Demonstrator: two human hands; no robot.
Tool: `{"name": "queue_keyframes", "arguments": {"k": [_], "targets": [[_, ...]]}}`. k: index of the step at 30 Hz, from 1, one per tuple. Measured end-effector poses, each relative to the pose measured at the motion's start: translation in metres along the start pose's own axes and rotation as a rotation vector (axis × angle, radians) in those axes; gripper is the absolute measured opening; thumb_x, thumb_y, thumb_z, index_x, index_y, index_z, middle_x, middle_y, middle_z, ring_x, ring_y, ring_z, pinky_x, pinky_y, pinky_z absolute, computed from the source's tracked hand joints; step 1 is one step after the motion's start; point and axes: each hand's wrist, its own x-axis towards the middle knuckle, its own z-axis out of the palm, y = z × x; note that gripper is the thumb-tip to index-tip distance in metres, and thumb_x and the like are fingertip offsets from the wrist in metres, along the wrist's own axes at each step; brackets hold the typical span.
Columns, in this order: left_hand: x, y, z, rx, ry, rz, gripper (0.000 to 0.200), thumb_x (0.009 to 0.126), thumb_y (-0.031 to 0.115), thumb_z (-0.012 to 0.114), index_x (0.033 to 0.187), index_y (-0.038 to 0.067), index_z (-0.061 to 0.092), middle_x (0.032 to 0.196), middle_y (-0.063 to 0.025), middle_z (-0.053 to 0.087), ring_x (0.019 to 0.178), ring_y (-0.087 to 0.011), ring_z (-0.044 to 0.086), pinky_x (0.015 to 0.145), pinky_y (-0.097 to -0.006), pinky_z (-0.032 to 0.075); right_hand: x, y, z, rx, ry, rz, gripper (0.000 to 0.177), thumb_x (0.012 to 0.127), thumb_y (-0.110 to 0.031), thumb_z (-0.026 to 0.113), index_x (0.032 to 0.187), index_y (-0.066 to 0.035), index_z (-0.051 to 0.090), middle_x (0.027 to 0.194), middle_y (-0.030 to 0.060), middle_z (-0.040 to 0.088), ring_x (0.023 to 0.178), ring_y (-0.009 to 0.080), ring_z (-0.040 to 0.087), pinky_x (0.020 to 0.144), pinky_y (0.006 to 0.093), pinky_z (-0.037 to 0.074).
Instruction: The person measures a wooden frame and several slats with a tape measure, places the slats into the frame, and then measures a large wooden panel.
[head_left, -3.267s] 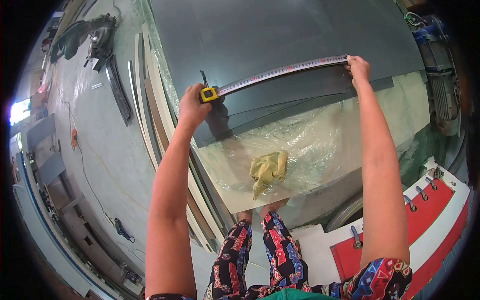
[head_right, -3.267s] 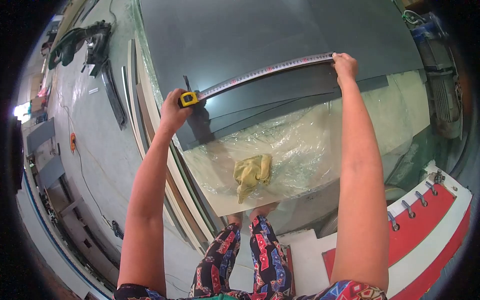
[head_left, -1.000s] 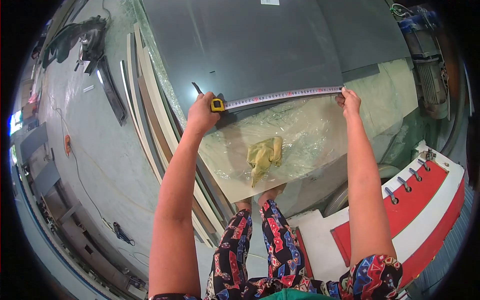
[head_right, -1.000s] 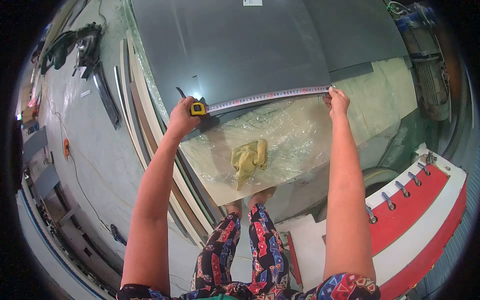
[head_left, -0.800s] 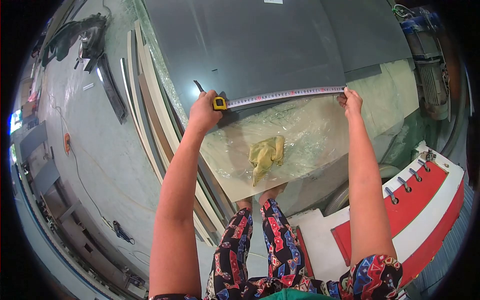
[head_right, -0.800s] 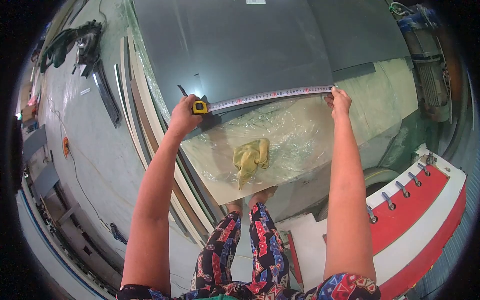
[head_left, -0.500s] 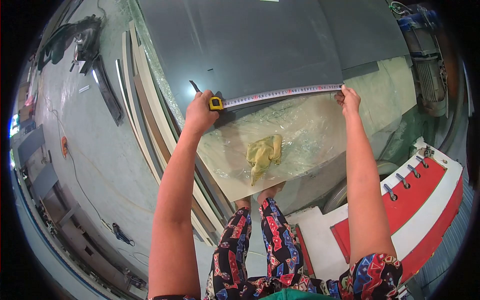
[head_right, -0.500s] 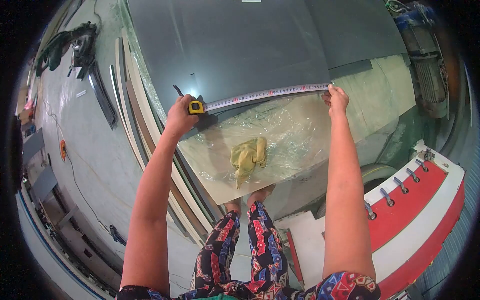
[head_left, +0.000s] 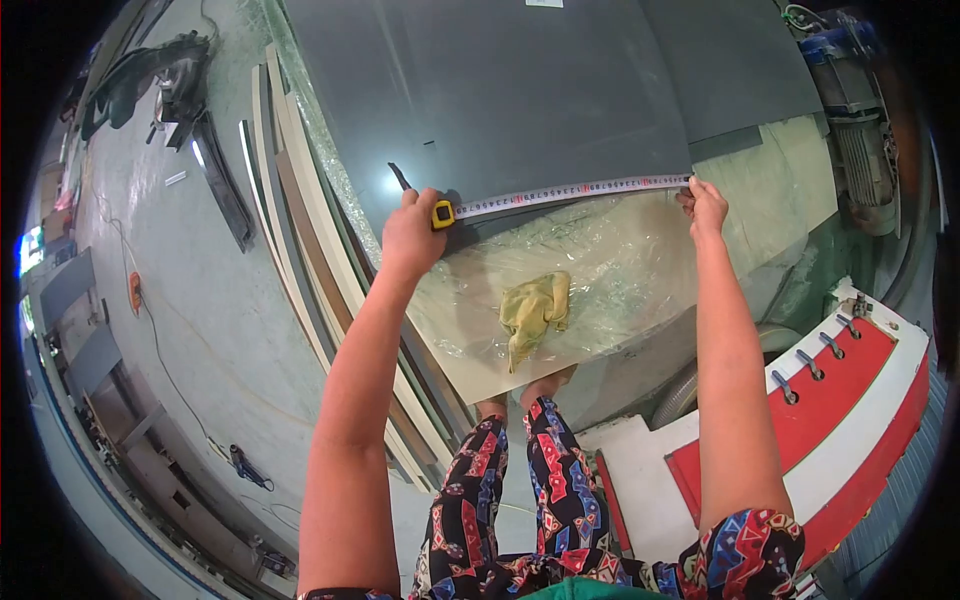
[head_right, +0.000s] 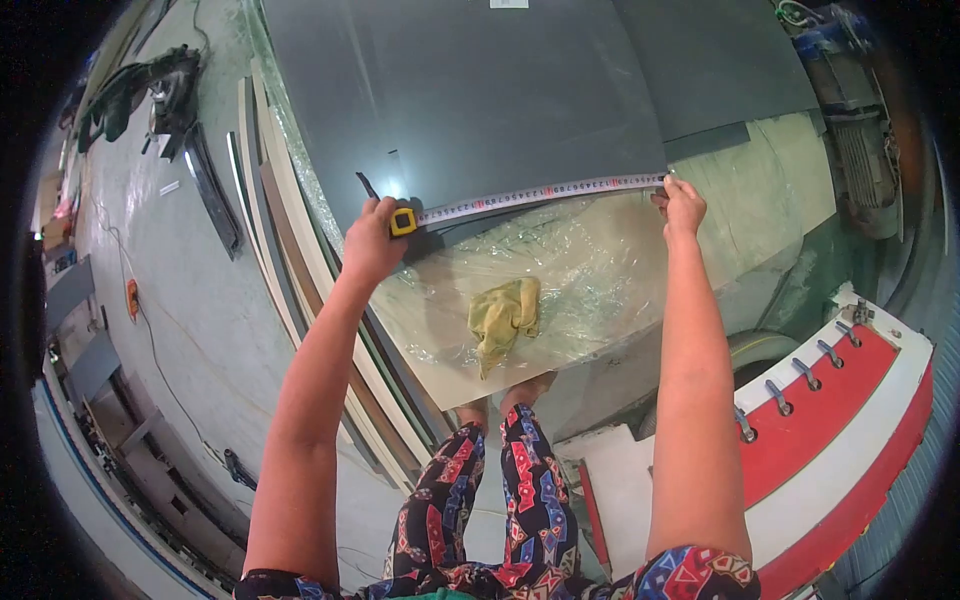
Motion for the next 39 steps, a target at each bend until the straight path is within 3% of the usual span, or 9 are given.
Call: {"name": "queue_keyframes", "arguments": {"k": [9, 15, 20, 26, 32, 34, 36, 38, 39], "targets": [[-0.069, 0.039, 0.036, 0.021, 0.095, 0.167, 0.036, 0.062, 0.004, 0.062, 0.095, 0.011, 0.049, 0.093, -0.0112, 0.048, 0.082, -0.0340, 0.053, 0.066, -0.0425, 0.047, -0.028, 0.034, -0.041, -0.033, -0.086, 0.055, 0.014, 0.085, -0.016, 0.059, 0.084, -0.003, 0.055, 0.067, 0.0039, 0.056, 0.054, 0.0136, 0.055, 0.050, 0.0258, 0.043], [-0.164, 0.059, 0.066, -0.148, -0.173, -0.028, 0.042, 0.061, 0.010, 0.065, 0.100, 0.010, 0.049, 0.091, -0.0143, 0.050, 0.079, -0.0357, 0.056, 0.067, -0.0451, 0.047, -0.166, 0.055, -0.045, 0.008, -0.205, 0.379, 0.008, 0.086, -0.013, 0.056, 0.087, -0.006, 0.053, 0.069, 0.0026, 0.057, 0.055, 0.0117, 0.055, 0.052, 0.0256, 0.048], [-0.234, 0.088, 0.055, -0.259, -0.231, -0.048, 0.041, 0.063, 0.012, 0.067, 0.100, 0.010, 0.049, 0.090, -0.0152, 0.052, 0.077, -0.0360, 0.058, 0.066, -0.0455, 0.047, -0.302, 0.041, -0.042, -0.047, -0.420, 0.586, 0.007, 0.082, -0.011, 0.060, 0.086, -0.007, 0.056, 0.068, 0.0021, 0.058, 0.056, 0.0121, 0.056, 0.052, 0.0259, 0.049], [-0.275, 0.125, 0.023, -0.342, -0.252, -0.015, 0.043, 0.064, 0.015, 0.068, 0.101, 0.009, 0.048, 0.091, -0.0154, 0.052, 0.079, -0.0372, 0.058, 0.068, -0.0457, 0.047, -0.382, 0.012, -0.048, -0.062, -0.508, 0.716, 0.008, 0.081, -0.013, 0.062, 0.082, -0.006, 0.057, 0.067, 0.0020, 0.057, 0.052, 0.0112, 0.055, 0.051, 0.0241, 0.048], [-0.307, 0.139, -0.016, -0.392, -0.261, -0.078, 0.041, 0.065, 0.019, 0.069, 0.099, 0.007, 0.049, 0.094, -0.0171, 0.053, 0.086, -0.0377, 0.056, 0.072, -0.0444, 0.045, -0.409, -0.032, -0.052, -0.259, -0.592, 0.447, 0.015, 0.082, -0.017, 0.062, 0.074, -0.004, 0.058, 0.069, 0.0039, 0.059, 0.054, 0.0107, 0.056, 0.052, 0.0242, 0.047], [-0.316, 0.134, -0.020, -0.365, -0.267, -0.064, 0.042, 0.065, 0.022, 0.069, 0.098, 0.007, 0.049, 0.095, -0.0166, 0.053, 0.088, -0.0370, 0.056, 0.074, -0.0443, 0.046, -0.416, -0.054, -0.051, -0.625, -0.605, 0.086, 0.021, 0.079, -0.020, 0.064, 0.071, -0.002, 0.057, 0.070, 0.0052, 0.060, 0.054, 0.0105, 0.056, 0.051, 0.0265, 0.045], [-0.324, 0.128, -0.019, -0.239, -0.341, -0.039, 0.042, 0.065, 0.025, 0.069, 0.097, 0.007, 0.049, 0.096, -0.0165, 0.053, 0.088, -0.0365, 0.056, 0.074, -0.0440, 0.046, -0.424, -0.075, -0.045, -0.685, -0.629, 0.044, 0.027, 0.076, -0.025, 0.067, 0.071, -0.001, 0.057, 0.065, 0.0055, 0.057, 0.057, 0.0142, 0.057, 0.054, 0.0287, 0.045], [-0.332, 0.123, -0.016, -0.202, -0.324, 0.010, 0.047, 0.065, 0.028, 0.069, 0.103, 0.008, 0.050, 0.095, -0.0166, 0.056, 0.088, -0.0371, 0.057, 0.075, -0.0436, 0.047, -0.443, -0.098, -0.033, -0.808, -0.717, -0.290, 0.030, 0.075, -0.029, 0.068, 0.070, -0.002, 0.057, 0.061, 0.0057, 0.054, 0.060, 0.0198, 0.057, 0.057, 0.0294, 0.046], [-0.336, 0.121, -0.014, -0.194, -0.350, 0.044, 0.048, 0.066, 0.027, 0.069, 0.106, 0.009, 0.051, 0.096, -0.0166, 0.057, 0.088, -0.0357, 0.058, 0.075, -0.0433, 0.047, -0.455, -0.112, -0.028, -0.781, -0.786, -0.212, 0.031, 0.073, -0.033, 0.069, 0.076, -0.003, 0.060, 0.069, 0.0073, 0.055, 0.069, 0.0242, 0.058, 0.064, 0.0312, 0.047]]}}
